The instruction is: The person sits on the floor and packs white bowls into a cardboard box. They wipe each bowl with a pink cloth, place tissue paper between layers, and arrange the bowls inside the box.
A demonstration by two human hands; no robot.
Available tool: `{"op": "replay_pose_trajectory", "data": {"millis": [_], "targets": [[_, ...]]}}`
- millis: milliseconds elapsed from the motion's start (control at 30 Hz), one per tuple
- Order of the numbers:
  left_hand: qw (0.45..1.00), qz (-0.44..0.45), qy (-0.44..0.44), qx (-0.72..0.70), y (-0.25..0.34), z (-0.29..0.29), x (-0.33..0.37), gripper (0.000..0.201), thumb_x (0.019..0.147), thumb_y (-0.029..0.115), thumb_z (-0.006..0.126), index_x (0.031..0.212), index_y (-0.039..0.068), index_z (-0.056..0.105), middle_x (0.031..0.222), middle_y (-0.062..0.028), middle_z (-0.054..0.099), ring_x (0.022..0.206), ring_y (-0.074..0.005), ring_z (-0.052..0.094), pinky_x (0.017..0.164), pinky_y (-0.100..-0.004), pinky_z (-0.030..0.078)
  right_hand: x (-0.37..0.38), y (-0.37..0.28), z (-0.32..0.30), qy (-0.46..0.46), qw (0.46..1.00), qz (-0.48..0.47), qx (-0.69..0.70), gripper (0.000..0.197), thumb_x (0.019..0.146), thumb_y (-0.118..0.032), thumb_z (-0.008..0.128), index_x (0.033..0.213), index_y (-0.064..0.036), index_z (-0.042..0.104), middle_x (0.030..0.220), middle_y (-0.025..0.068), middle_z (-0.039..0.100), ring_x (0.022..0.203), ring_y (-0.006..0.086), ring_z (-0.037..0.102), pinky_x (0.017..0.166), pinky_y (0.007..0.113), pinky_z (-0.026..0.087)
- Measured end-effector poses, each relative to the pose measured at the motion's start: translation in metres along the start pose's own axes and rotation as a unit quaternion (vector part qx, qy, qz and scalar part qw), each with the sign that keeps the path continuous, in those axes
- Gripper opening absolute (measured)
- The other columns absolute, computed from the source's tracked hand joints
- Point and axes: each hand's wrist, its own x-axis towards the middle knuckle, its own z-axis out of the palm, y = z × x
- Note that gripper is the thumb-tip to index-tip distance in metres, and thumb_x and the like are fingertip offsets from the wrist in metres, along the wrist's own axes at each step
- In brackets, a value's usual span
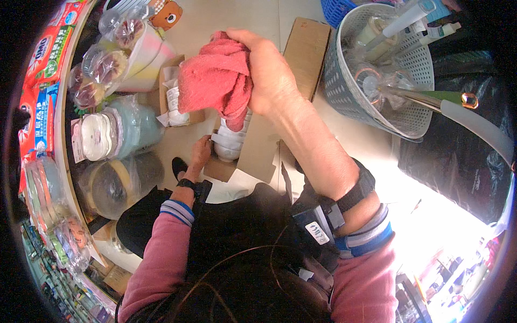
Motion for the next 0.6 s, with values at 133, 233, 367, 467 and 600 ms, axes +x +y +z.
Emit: {"op": "replay_pose_trajectory", "data": {"millis": [133, 233, 367, 467, 600], "targets": [[0.995, 0.019, 0.021, -0.098, -0.001, 0.007, -0.005, 0.033, 0.088, 0.021, 0.047, 0.116, 0.006, 0.057, 0.089, -0.024, 0.065, 0.089, -0.0435, 0.06, 0.077, -0.0476, 0.048, -0.001, -0.001, 0.002, 0.006, 1.0, -0.007, -0.002, 0.02, 0.093, -0.021, 0.052, 0.094, -0.0017, 0.059, 0.088, 0.0076, 0.064, 0.08, 0.0198, 0.062, 0.078, 0.034, 0.051], [0.992, -0.012, -0.039, -0.121, 0.002, 0.012, -0.009, 0.04, 0.085, 0.019, 0.052, 0.123, 0.008, 0.052, 0.089, -0.0245, 0.065, 0.091, -0.0434, 0.06, 0.079, -0.0478, 0.048, -0.001, 0.0, 0.003, 0.014, 1.0, -0.012, -0.011, 0.021, 0.093, -0.021, 0.052, 0.095, -0.0016, 0.06, 0.089, 0.0078, 0.064, 0.082, 0.02, 0.062, 0.079, 0.034, 0.051], [0.993, -0.012, -0.031, -0.109, 0.021, 0.039, -0.018, 0.059, 0.079, 0.014, 0.054, 0.136, 0.011, 0.039, 0.091, -0.0251, 0.065, 0.091, -0.045, 0.06, 0.081, -0.0494, 0.047, -0.003, 0.003, 0.002, 0.011, 1.0, -0.007, -0.011, 0.021, 0.093, -0.02, 0.052, 0.096, -0.0015, 0.06, 0.091, 0.008, 0.064, 0.084, 0.0199, 0.062, 0.08, 0.033, 0.051], [0.996, -0.015, 0.051, -0.079, 0.037, 0.059, -0.018, 0.059, 0.074, 0.004, 0.05, 0.132, 0.011, 0.039, 0.091, -0.0256, 0.064, 0.085, -0.0474, 0.06, 0.077, -0.0536, 0.046, -0.005, 0.007, -0.005, 0.01, 1.0, 0.003, -0.01, 0.02, 0.093, -0.02, 0.052, 0.096, -0.0013, 0.06, 0.092, 0.0081, 0.064, 0.085, 0.0198, 0.062, 0.081, 0.033, 0.05], [0.995, -0.034, 0.085, -0.038, 0.039, 0.06, -0.009, 0.047, 0.073, 0.0, 0.048, 0.119, 0.009, 0.045, 0.086, -0.0256, 0.064, 0.08, -0.0473, 0.06, 0.073, -0.0555, 0.045, -0.011, 0.009, -0.015, 0.023, 1.0, -0.002, -0.002, 0.021, 0.093, -0.02, 0.052, 0.098, -0.0009, 0.06, 0.093, 0.0085, 0.064, 0.086, 0.0201, 0.062, 0.082, 0.033, 0.05]]}}
